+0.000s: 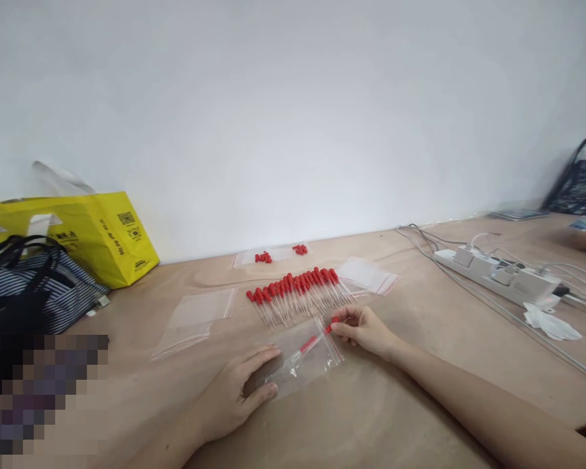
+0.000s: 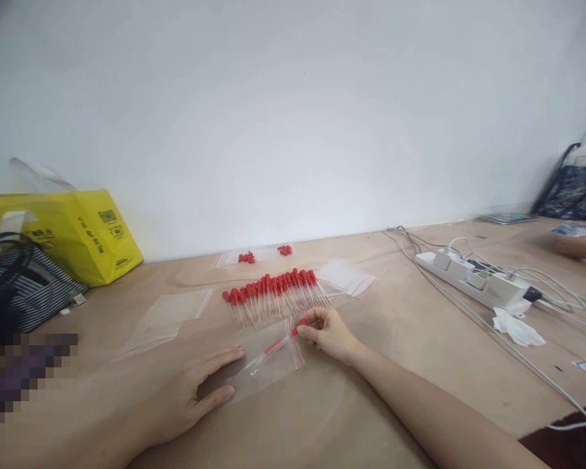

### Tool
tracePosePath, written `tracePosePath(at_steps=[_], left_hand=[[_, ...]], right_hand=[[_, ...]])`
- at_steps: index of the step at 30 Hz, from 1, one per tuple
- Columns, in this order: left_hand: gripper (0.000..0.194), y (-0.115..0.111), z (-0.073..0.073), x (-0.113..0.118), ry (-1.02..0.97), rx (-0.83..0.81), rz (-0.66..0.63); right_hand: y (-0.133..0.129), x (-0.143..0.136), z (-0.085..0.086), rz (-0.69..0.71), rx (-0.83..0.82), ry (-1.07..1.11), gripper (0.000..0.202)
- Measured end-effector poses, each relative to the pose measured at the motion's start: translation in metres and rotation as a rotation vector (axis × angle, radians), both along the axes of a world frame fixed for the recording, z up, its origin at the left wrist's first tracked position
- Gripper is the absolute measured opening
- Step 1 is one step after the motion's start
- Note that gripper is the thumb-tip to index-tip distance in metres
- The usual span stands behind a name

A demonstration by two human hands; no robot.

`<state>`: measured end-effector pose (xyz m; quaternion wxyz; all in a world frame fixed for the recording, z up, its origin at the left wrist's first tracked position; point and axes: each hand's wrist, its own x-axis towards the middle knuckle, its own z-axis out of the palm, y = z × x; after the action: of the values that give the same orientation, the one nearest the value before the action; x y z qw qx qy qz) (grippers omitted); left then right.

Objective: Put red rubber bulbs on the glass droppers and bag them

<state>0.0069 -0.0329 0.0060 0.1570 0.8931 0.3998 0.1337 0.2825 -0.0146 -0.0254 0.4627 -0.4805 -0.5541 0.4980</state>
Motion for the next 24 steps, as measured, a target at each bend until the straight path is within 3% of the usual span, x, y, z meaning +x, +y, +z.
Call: tracePosePath(at_steps=[5,7,9,15,17,20,24], left_hand=[[0.042,-0.001,0.001,0.001,-0.005,-0.016,0.004],[0.042,-0.001,-0.001,0.001,-0.011,-0.016,0.002],[0.041,0.000,-0.002,0.001,-0.016,-0.021,0.010],[0.042,0.000,0.000,0.001,-0.016,-0.047,0.014],[0.041,0.000,0.001,0.000,-0.012,-0.055,0.010],[0.041,0.000,0.003,-0.002,0.011,-0.069,0.003],[0.042,0.001,0.004,-0.005,0.035,-0.083,-0.005]], right_hand=[[-0.003,-0.001,0.009,0.307,0.208,-0.181,0.022],[-0.005,-0.007,0.012,0.413,0.225,-0.182,0.025],[-0.005,-0.012,0.010,0.426,0.202,-0.190,0.024],[0.010,-0.011,-0.001,0.209,0.159,-0.336,0.015],[0.023,-0.003,0.005,0.091,0.195,-0.468,0.013],[0.049,0.006,0.021,-0.256,0.246,-0.824,0.014],[0.091,0.005,0.033,-0.418,0.237,-0.933,0.025]])
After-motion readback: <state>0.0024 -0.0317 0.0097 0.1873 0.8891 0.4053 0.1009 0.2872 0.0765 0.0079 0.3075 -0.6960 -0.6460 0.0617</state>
